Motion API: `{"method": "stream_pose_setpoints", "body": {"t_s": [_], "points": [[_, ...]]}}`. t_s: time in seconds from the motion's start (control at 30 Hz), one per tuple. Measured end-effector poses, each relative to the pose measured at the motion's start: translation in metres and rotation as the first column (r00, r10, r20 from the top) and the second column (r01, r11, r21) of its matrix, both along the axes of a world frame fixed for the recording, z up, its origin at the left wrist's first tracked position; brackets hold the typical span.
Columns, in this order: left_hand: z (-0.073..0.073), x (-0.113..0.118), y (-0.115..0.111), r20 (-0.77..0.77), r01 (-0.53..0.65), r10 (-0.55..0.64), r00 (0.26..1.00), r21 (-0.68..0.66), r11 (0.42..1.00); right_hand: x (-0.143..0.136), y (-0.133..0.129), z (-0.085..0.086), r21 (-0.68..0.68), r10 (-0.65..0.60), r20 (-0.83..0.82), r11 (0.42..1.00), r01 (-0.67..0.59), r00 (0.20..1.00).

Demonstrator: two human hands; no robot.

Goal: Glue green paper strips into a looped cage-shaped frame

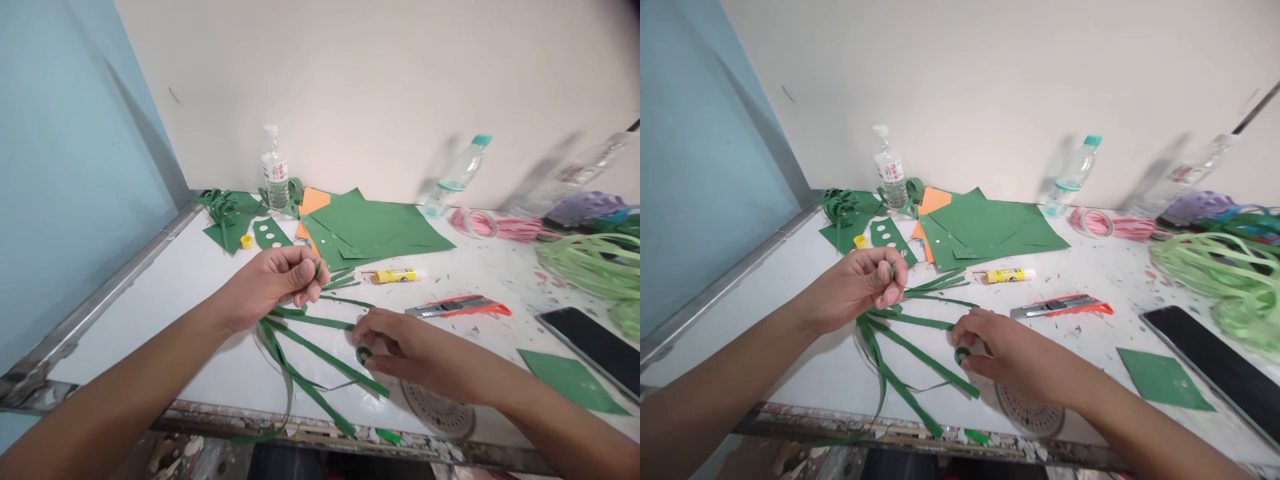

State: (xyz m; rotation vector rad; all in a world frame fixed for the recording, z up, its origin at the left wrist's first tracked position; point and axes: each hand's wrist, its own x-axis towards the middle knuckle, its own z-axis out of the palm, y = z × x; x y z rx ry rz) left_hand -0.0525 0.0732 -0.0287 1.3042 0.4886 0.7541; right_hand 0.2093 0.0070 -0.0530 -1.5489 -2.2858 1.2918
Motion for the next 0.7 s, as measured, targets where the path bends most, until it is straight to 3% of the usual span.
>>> {"method": "stream_pose_setpoints", "body": {"t_s": [0.7], "points": [[-0.0082, 0.0053, -0.0041, -0.152, 0.04, -0.036, 0.988, 0.021, 0.999, -0.0001, 0.0042, -0.0002, 0.047, 0.113, -0.029, 0.993, -0.111, 0.993]]}}
